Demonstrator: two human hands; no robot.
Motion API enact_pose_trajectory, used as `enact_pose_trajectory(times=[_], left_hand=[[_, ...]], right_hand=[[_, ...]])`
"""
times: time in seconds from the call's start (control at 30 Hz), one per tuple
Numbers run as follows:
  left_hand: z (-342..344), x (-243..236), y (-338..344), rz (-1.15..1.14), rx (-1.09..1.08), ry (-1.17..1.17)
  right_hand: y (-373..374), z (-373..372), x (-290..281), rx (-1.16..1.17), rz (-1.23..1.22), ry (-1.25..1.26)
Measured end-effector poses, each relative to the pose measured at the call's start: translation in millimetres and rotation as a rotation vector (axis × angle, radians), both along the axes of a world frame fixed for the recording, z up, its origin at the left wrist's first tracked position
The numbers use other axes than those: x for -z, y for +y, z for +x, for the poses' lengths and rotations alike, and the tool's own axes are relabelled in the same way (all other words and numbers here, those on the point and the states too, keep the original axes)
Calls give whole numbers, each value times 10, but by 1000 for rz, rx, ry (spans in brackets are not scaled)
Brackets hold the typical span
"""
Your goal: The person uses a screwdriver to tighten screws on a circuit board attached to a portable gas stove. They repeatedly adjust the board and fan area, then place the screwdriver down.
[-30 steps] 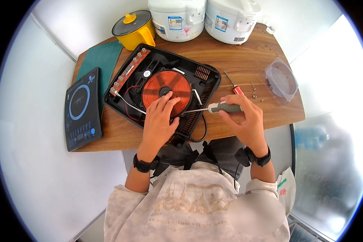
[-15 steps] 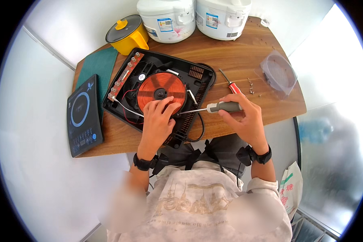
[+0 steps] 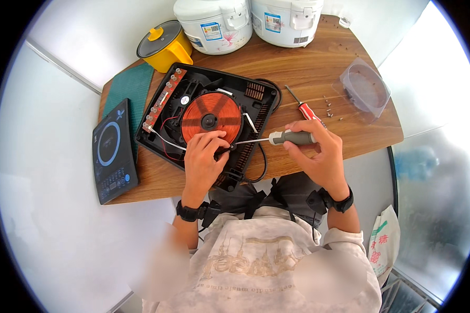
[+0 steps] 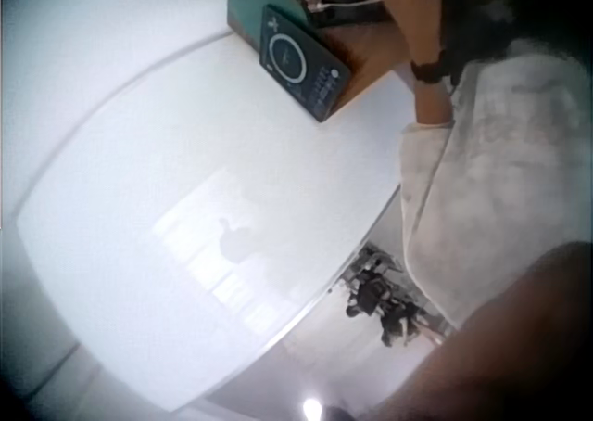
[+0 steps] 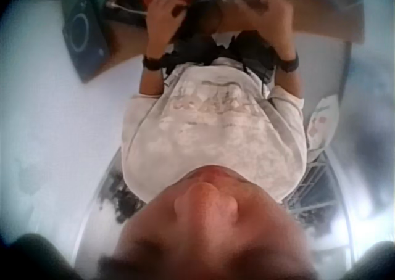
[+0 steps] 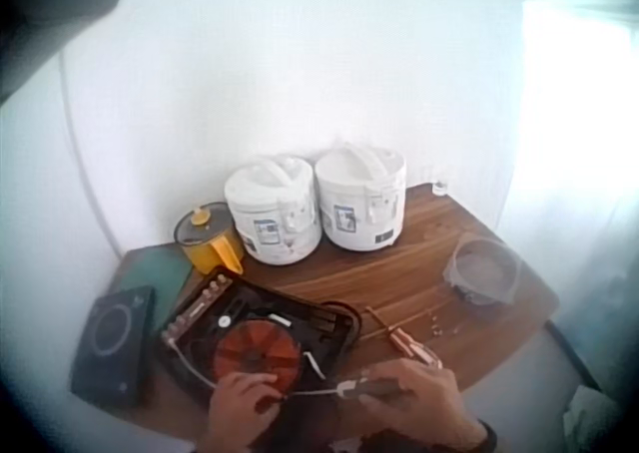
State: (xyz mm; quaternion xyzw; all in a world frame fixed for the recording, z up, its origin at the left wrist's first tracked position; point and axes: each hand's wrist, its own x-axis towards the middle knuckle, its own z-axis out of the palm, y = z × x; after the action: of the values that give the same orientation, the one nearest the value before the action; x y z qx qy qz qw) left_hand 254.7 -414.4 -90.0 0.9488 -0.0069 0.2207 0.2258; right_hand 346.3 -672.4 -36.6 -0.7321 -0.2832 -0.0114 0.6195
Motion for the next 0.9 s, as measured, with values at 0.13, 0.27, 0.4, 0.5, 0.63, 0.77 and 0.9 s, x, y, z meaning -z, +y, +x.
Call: enact_pose_trajectory(times=[0.13, 0.27, 0.4, 0.5, 0.63, 0.77, 0.9], left_hand=[[8, -23, -10, -26, -4, 24], [7, -2, -8, -34, -4, 25], [9, -14, -10, -22, -6, 38], [5, -17, -17, -20, -6, 33], [10, -12, -7, -22, 5, 17], [9, 4, 0, -9, 28, 4], [5, -18, 6, 9, 29, 0]], right_hand=[[23, 37, 43, 3, 26, -34], [33, 31, 58, 3, 13, -6], [41, 55, 96, 8, 49, 125], [36, 73, 109, 17, 44, 166], [56, 89, 104, 22, -18, 126], [89, 125, 114, 27, -58, 66], [173, 185, -26, -8, -126, -31]])
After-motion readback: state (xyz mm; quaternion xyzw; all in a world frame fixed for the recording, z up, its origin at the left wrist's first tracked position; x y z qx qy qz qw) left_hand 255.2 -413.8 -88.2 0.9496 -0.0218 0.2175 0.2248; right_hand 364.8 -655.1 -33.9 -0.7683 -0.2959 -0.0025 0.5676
